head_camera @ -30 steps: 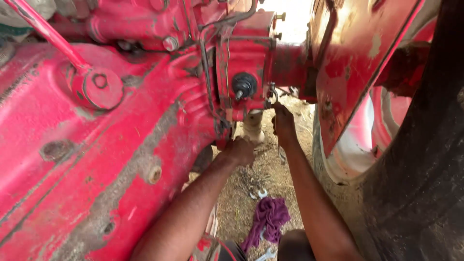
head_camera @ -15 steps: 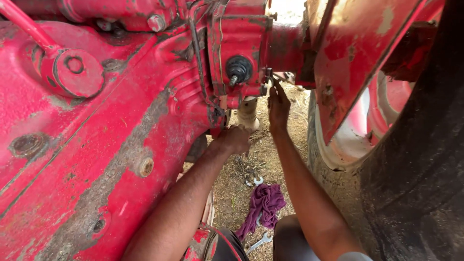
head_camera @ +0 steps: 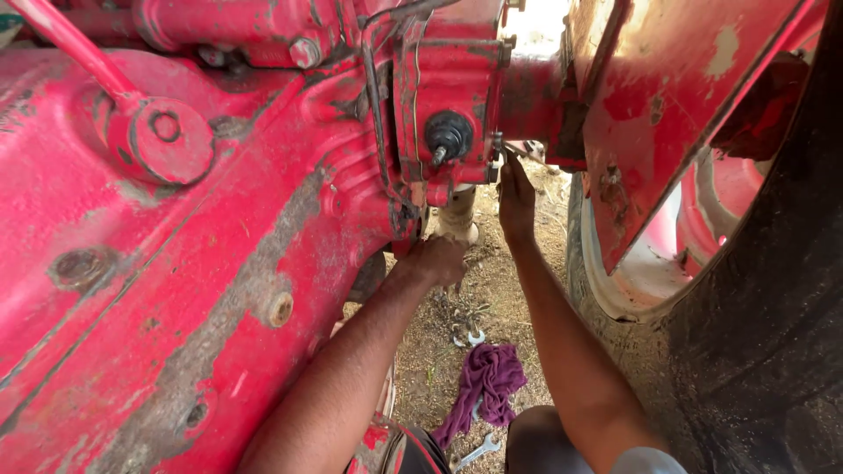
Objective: The person repairs a red tractor by using a wrench to loosen bolts, removing a metal component by hand, and then tightening bolts on a different section of the machinery.
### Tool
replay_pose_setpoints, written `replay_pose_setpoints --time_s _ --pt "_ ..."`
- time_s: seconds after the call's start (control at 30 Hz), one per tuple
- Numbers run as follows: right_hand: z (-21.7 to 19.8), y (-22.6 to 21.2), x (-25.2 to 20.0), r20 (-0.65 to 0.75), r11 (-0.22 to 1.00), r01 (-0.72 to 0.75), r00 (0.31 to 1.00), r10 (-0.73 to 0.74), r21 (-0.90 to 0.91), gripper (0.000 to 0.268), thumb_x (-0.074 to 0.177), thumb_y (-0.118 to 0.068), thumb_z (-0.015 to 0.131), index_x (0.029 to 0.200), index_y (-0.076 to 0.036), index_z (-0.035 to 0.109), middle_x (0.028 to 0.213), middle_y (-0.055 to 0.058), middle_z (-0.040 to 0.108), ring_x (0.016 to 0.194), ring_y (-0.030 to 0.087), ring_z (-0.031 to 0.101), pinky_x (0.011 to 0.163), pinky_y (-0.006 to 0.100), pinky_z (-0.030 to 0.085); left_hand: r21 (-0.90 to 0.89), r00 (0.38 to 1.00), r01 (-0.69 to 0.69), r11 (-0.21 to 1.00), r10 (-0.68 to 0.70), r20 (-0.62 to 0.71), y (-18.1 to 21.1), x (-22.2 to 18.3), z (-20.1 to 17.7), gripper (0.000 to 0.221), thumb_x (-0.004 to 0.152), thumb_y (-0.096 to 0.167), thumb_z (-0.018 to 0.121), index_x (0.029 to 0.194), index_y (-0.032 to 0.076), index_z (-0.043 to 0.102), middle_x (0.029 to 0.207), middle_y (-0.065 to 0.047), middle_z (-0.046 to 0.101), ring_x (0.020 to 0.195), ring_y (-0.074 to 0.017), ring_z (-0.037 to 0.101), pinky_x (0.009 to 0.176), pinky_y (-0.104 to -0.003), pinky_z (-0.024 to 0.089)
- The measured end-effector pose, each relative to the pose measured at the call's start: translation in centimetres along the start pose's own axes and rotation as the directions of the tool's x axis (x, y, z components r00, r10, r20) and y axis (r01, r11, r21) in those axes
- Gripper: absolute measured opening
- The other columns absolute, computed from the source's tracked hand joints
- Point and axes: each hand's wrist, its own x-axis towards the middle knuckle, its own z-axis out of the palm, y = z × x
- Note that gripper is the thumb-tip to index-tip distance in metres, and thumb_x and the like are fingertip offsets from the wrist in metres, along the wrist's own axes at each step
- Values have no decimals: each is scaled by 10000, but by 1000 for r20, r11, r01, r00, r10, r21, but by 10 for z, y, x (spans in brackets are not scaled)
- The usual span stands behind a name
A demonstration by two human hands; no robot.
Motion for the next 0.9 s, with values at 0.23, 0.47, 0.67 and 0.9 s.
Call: replay_pose_setpoints --time_s 0.23,0.47,0.67,0.9 --pt "-2 -36 3 -39 964 -261 965 259 -56 388 1090 -381 497 1272 -68 637 698 -44 451 596 46 379 525 231 331 93 987 -141 986 148 -68 -9 25 9 609 930 283 578 1524 209 466 1382 -213 608 1245 -370 621 1103 -500 469" --pt "-16 -20 -10 -131 978 -203 969 208 56 341 1091 -372 556 1068 -70 711 695 -57 479 574 34 394 518 229 332 -209 975 -56 976 9 -221 32 -34 -36 658 997 426 544 1495 24 391 1513 -225 484 1337 -399 530 1071 -541 456" --pt "18 -155 -34 -46 872 -268 949 313 409 317 1070 -367 536 1066 -84 679 620 -45 420 498 53 348 444 248 292 -748 962 -194 634 -25 -270 44 7 -27 701 1030 399 576 1509 -37 309 1248 -350 517 1124 -385 616 916 -481 548" --pt "23 -216 11 -103 887 -125 977 189 444 413 1091 -397 459 1075 -48 678 771 -22 630 597 49 524 487 209 387 -592 668 -439 675 -196 -718 92 -33 -54 336 1107 287 510 1166 -8 661 577 -61 583 522 -196 599 543 -426 459"
